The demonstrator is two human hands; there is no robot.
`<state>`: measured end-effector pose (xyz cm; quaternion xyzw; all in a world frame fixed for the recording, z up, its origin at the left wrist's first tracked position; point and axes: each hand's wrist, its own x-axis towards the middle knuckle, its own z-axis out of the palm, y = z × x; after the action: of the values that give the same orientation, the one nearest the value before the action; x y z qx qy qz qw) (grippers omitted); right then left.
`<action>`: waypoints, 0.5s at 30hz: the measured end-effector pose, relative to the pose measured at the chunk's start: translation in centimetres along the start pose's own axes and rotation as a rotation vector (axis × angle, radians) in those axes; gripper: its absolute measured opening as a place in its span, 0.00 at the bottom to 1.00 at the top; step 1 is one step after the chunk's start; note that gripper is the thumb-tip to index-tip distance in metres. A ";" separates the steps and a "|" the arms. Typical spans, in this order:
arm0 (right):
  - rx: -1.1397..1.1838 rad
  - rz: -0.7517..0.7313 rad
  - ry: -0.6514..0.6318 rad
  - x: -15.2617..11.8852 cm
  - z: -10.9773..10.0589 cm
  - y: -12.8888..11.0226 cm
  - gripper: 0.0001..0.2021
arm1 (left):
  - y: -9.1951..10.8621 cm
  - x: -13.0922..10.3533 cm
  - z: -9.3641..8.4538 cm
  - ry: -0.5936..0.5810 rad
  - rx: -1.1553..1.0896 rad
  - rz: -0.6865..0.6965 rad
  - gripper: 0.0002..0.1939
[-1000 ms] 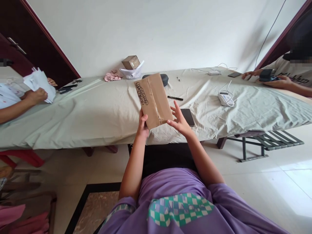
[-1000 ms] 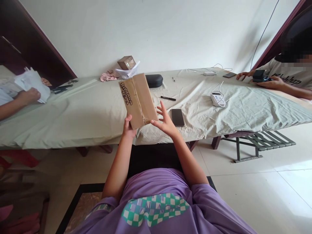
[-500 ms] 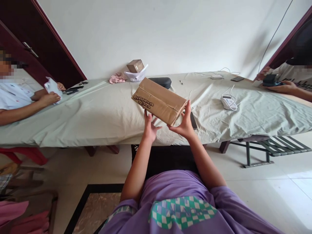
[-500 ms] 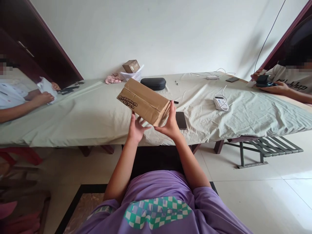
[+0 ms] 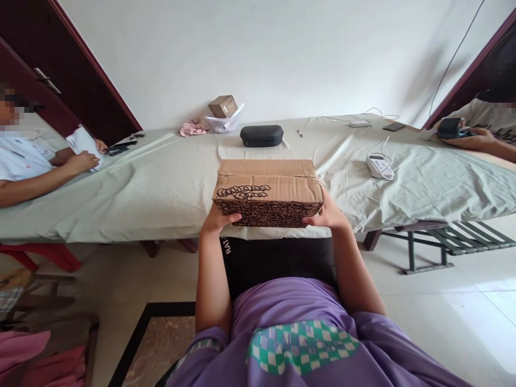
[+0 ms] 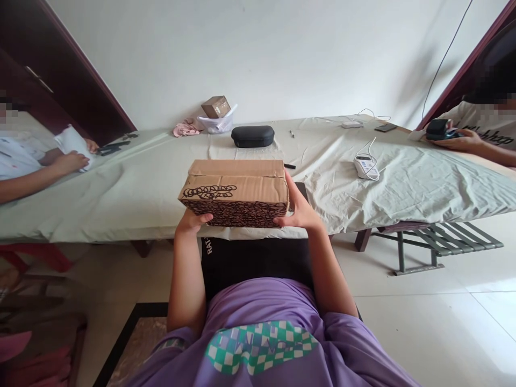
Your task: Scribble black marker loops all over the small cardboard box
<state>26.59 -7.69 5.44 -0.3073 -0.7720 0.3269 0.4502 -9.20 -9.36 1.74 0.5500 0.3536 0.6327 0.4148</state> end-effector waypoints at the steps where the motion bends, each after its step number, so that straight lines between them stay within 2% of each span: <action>1: 0.007 0.003 0.001 0.0 0.0 0.0 0.73 | -0.2 0.0 0.1 0.020 -0.024 0.002 0.56; 4: 0.034 0.001 0.034 0.3 0.4 0.1 0.77 | -0.7 0.2 0.8 0.074 -0.102 0.011 0.55; 7: 0.028 -0.084 0.095 0.7 1.2 0.3 0.81 | -1.1 0.4 2.0 0.096 -0.199 -0.017 0.51; 10: -0.033 -0.187 0.179 1.0 1.5 0.7 0.78 | -1.9 0.6 3.3 0.085 -0.267 -0.106 0.51; 12: -0.106 -0.218 0.251 0.9 1.1 0.8 0.75 | -2.3 0.7 4.0 0.061 -0.255 -0.163 0.55; 15: -0.251 -0.235 0.317 0.4 0.2 0.2 0.75 | -2.0 0.9 4.4 0.037 -0.123 -0.171 0.68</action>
<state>26.24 -7.32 5.39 -0.3164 -0.7567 0.1216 0.5590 -4.62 -7.81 0.95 0.4797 0.3674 0.6253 0.4939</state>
